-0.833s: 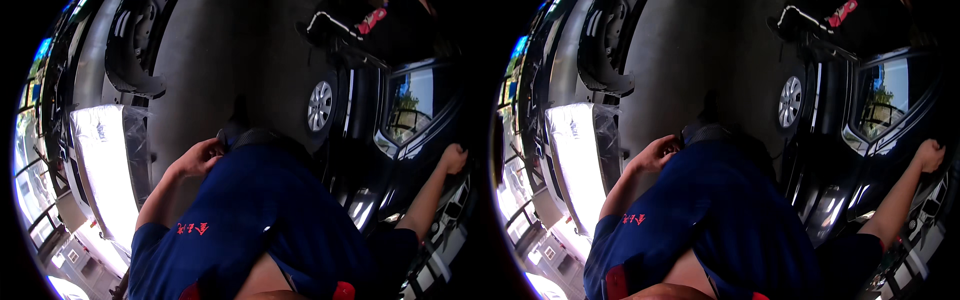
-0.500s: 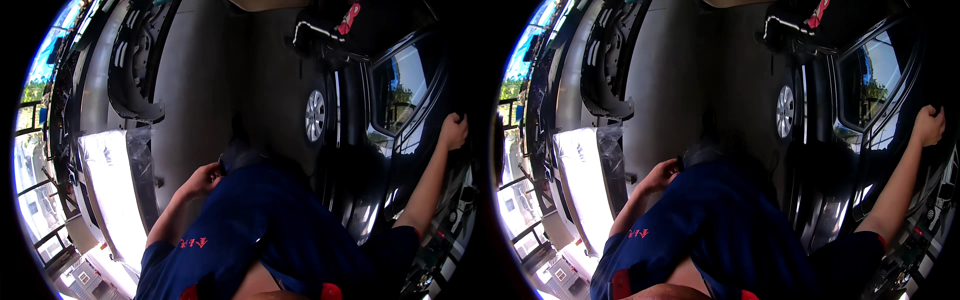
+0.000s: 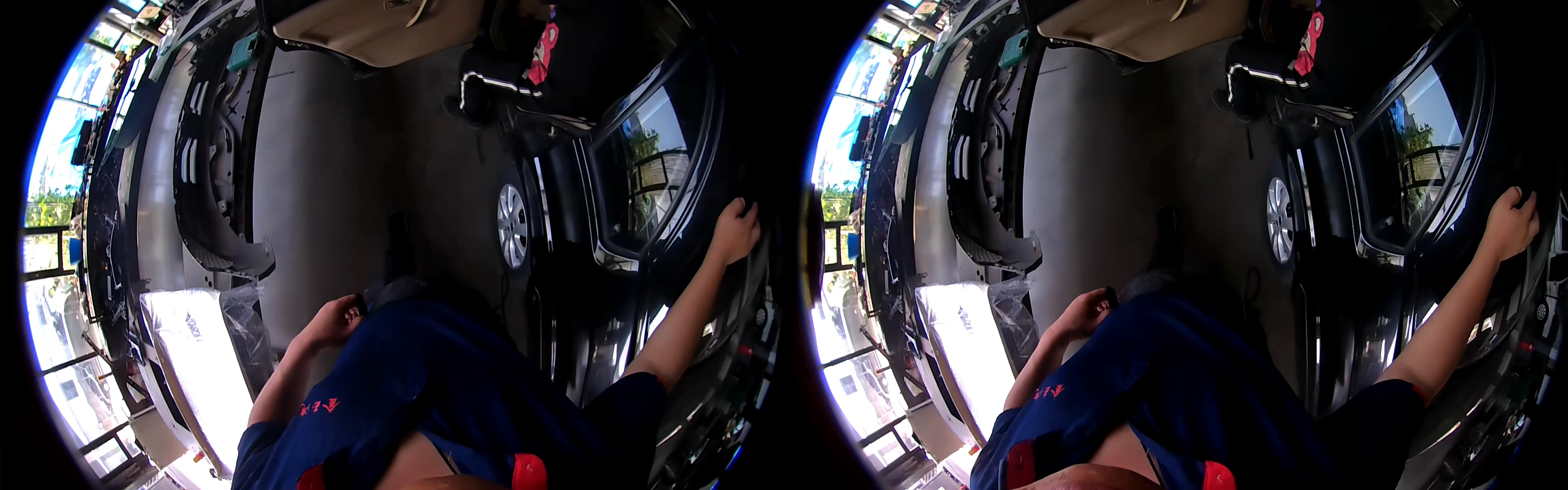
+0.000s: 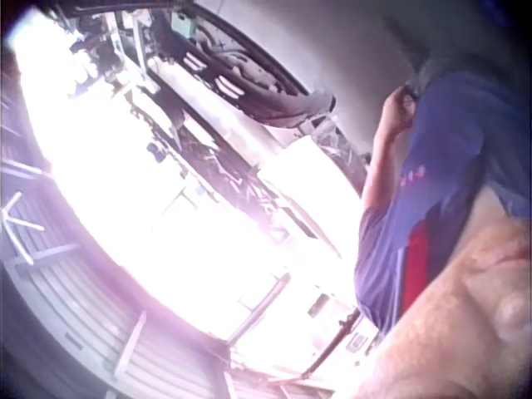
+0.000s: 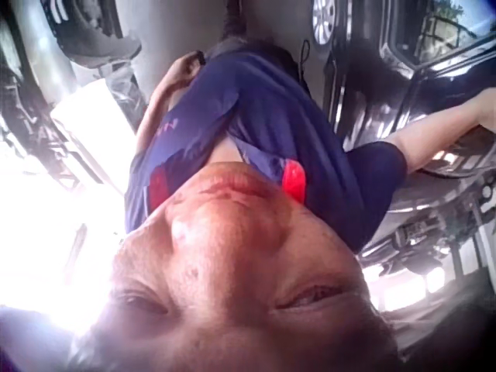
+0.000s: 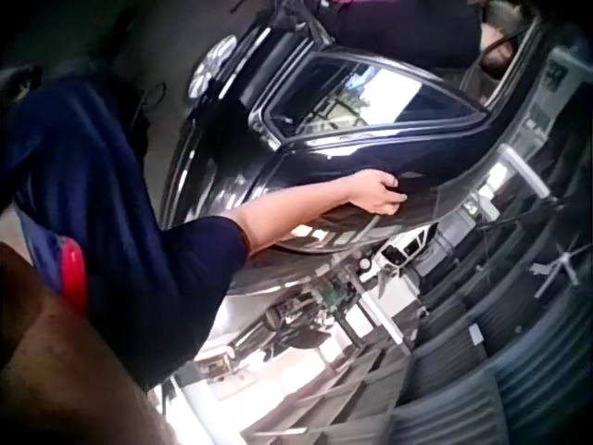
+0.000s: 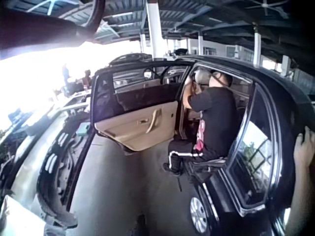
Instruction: The person disassembles the car's interior trim, removing screws with a screwdriver and detaching the pillar trim panel and headliner edge by hand. Then, the person walks around to the other side of the vehicle.
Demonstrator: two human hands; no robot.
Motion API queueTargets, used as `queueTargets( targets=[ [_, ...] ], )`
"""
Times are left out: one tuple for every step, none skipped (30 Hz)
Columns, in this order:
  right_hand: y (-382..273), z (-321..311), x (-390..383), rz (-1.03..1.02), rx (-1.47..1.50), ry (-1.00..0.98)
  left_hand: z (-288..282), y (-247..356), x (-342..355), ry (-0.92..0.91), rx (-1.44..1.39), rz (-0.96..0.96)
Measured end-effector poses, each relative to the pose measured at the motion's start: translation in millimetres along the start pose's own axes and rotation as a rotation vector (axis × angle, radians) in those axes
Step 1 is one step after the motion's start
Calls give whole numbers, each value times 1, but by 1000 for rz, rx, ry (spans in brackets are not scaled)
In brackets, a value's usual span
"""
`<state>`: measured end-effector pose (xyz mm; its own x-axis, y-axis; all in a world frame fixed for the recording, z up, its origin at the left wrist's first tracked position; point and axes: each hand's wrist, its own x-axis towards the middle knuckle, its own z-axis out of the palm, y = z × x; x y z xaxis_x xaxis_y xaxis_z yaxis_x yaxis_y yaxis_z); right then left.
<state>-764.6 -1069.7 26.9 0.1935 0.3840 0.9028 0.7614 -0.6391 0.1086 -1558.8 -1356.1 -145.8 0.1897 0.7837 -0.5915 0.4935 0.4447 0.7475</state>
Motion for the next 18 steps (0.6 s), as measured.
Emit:
queueTargets(
  targets=[
    [0,-1,0,5,7,-18,-15,5,16,-11,3,8],
    [-9,-10,-2,-2,-9,-16,-35,19,31,-42,133,93],
    [-9,-11,-1,2,-24,-7,-54,33,50,-73,260,189],
    [-8,-11,-3,18,-47,-4,-73,41,66,-104,318,212],
    [-8,-13,-1,23,-66,-6,-86,51,81,-114,310,218],
    [-11,-21,0,64,-77,-41,-100,62,95,-57,395,225],
    [-9,-23,2,57,-94,-45,-111,71,107,0,480,233],
    [-10,-24,2,42,-81,-30,-121,81,121,27,511,261],
    [-11,-25,2,25,-67,-16,-133,85,136,8,514,273],
    [-12,-25,0,38,-70,-18,-143,88,150,-3,499,260],
    [-8,-20,2,55,-72,-31,-151,90,163,-17,480,243],
    [-10,-20,0,89,-60,-46,-162,97,172,-36,546,283],
    [-12,-21,-2,124,-48,-62,-173,106,181,-90,563,270],
    [-3,-18,1,74,-73,-49,-185,119,192,-101,628,321],
    [-5,-18,0,78,-87,-59,-197,133,202,-105,697,369],
    [-7,-18,0,75,-64,-66,-210,140,213,-56,681,470],
    [-12,-21,1,73,-41,-71,-225,148,224,-6,661,572],
    [-15,-22,1,92,-31,-53,-241,164,236,54,612,619]
  ],
)
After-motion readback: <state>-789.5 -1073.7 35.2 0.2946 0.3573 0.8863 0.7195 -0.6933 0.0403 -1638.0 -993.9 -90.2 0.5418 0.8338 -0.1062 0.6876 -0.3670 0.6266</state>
